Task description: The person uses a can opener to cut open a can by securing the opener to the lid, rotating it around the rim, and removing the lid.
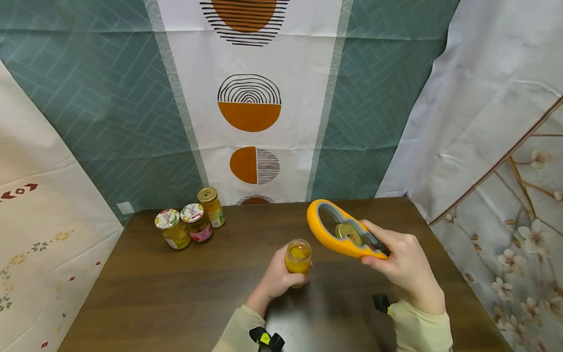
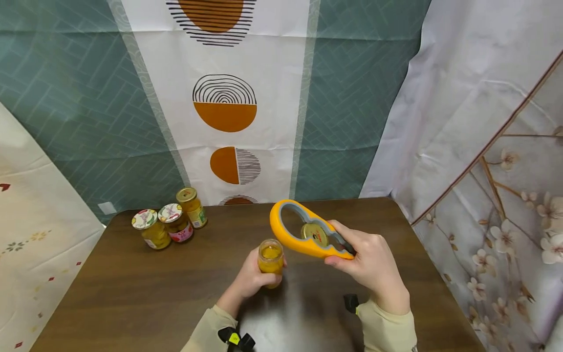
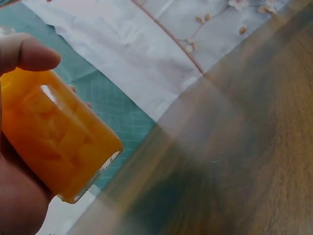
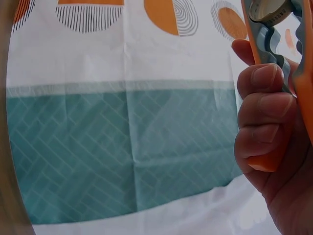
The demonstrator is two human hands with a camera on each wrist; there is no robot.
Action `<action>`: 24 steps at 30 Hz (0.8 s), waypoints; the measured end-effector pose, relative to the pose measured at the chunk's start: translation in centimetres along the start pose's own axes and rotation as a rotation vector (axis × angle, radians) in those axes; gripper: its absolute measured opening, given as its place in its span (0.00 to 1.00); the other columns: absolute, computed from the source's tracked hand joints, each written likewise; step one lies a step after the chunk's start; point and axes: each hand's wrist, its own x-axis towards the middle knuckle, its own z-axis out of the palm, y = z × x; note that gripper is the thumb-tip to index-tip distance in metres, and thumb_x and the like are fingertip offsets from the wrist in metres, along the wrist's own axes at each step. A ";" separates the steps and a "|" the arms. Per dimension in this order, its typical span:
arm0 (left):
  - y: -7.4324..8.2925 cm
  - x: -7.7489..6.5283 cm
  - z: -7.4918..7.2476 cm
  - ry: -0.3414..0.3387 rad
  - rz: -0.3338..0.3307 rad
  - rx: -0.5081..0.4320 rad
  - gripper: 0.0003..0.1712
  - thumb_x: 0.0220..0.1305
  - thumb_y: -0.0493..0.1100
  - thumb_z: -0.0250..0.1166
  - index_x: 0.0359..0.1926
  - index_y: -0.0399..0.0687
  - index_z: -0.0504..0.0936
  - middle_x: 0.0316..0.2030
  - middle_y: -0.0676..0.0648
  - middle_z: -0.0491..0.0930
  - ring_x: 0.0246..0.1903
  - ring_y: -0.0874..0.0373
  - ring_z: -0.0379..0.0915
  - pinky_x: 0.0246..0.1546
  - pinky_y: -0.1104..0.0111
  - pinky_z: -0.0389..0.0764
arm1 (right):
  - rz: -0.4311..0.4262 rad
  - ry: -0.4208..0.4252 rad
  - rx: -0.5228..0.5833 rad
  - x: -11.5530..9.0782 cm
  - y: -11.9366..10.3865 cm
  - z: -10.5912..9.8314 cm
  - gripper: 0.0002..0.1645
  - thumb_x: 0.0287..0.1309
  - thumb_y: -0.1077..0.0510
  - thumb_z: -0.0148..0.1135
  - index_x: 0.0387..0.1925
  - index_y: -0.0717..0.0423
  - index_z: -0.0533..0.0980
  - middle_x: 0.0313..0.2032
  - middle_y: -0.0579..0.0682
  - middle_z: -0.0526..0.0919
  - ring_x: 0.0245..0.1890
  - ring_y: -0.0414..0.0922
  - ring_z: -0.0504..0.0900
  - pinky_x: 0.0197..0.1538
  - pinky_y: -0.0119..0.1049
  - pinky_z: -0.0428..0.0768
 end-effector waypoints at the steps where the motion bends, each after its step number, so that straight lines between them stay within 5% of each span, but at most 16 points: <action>1: -0.2 0.1 0.1 0.019 -0.028 0.003 0.29 0.39 0.25 0.69 0.47 0.42 0.75 0.34 0.43 0.82 0.34 0.53 0.78 0.39 0.57 0.81 | 0.003 0.000 -0.004 -0.1 0.1 -0.3 0.46 0.56 0.21 0.51 0.54 0.54 0.80 0.26 0.37 0.79 0.19 0.34 0.69 0.19 0.29 0.69; 8: -2.8 1.7 1.2 0.121 -0.188 0.084 0.31 0.48 0.36 0.74 0.53 0.56 0.73 0.39 0.52 0.79 0.38 0.57 0.75 0.43 0.57 0.78 | 0.032 0.018 -0.045 -0.8 0.9 -2.2 0.46 0.56 0.22 0.50 0.54 0.55 0.81 0.24 0.39 0.78 0.18 0.35 0.68 0.18 0.29 0.67; 14: -4.9 4.6 2.6 0.143 -0.157 0.155 0.31 0.51 0.43 0.75 0.55 0.61 0.72 0.40 0.53 0.78 0.38 0.57 0.75 0.41 0.57 0.79 | 0.056 0.034 -0.058 -1.5 1.7 -3.0 0.47 0.57 0.22 0.50 0.54 0.56 0.80 0.23 0.41 0.79 0.17 0.35 0.68 0.17 0.31 0.68; 24: -7.7 8.3 5.6 0.169 -0.220 0.081 0.31 0.53 0.47 0.76 0.55 0.67 0.71 0.44 0.56 0.77 0.42 0.61 0.74 0.46 0.58 0.78 | 0.075 0.034 -0.052 -2.1 2.3 -3.1 0.46 0.57 0.22 0.51 0.54 0.56 0.80 0.23 0.39 0.79 0.18 0.35 0.69 0.18 0.31 0.70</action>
